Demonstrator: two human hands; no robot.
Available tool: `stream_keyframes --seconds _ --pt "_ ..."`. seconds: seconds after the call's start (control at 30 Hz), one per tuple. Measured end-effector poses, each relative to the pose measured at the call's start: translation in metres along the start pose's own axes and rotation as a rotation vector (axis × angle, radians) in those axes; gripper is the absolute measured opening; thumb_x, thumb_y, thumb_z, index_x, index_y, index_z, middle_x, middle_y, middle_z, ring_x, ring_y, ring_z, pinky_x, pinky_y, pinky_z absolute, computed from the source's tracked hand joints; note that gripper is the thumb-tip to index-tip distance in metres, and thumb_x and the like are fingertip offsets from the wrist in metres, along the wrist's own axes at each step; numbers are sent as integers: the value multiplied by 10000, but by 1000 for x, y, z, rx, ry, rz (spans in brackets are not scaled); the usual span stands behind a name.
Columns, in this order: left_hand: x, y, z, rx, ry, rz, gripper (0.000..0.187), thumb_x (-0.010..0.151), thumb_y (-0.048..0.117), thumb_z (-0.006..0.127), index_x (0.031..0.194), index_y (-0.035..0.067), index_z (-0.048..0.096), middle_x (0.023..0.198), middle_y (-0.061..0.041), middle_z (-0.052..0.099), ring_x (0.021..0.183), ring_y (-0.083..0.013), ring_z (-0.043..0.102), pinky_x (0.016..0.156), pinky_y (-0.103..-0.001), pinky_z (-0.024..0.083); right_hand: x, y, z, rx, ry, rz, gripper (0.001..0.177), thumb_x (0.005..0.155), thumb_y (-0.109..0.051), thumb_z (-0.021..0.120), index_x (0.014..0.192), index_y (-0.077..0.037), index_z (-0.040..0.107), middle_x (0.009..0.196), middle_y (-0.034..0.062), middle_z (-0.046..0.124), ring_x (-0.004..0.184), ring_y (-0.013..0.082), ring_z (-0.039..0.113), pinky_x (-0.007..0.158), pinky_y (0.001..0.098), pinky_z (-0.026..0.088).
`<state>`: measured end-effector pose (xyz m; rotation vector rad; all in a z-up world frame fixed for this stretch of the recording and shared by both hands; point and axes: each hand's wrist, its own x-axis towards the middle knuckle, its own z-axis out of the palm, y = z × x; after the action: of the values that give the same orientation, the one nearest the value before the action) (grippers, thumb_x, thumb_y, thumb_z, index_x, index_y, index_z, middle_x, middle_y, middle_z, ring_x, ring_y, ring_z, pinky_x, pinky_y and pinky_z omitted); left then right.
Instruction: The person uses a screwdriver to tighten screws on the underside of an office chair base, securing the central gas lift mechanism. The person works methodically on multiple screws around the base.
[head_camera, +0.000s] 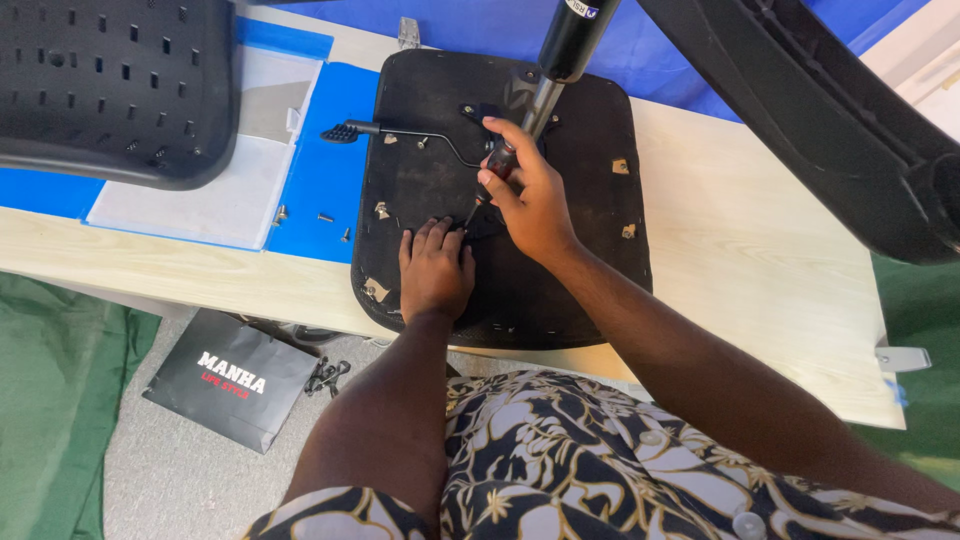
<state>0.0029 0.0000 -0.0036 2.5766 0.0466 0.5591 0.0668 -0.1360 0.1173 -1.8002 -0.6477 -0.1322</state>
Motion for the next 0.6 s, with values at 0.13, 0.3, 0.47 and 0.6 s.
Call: stream_keyframes --seconds 0.13,0.3,0.47,0.6 --pt "1 0 -1 1 -2 8 317 936 262 621 1210 114 682 1394 -62 609 1388 -275 479 1207 -540 252 3 1 2 44 88 -43 370 1066 -59 642 1428 -83 571 1034 45 632 894 75 653 783 224 579" --pt "1 1 -1 15 1 2 313 931 259 625 1201 110 680 1390 -58 615 1390 -268 485 1214 -534 259 11 1 7 31 191 -124 197 1114 -101 587 1274 -32 678 1192 89 691 1080 152 719 912 269 591" --pt "0 2 -1 12 14 13 303 935 255 628 1195 107 679 1382 -63 619 1379 -275 493 1210 -531 269 10 2 9 63 162 -106 254 1118 -120 531 1328 -25 636 1171 88 689 1084 155 713 958 287 570" --pt "0 2 -1 20 22 17 289 939 250 629 1187 110 678 1380 -65 618 1378 -277 496 1210 -529 272 7 6 9 93 141 -185 254 1154 -114 476 1354 -23 605 1106 57 641 1047 130 676 980 283 571"
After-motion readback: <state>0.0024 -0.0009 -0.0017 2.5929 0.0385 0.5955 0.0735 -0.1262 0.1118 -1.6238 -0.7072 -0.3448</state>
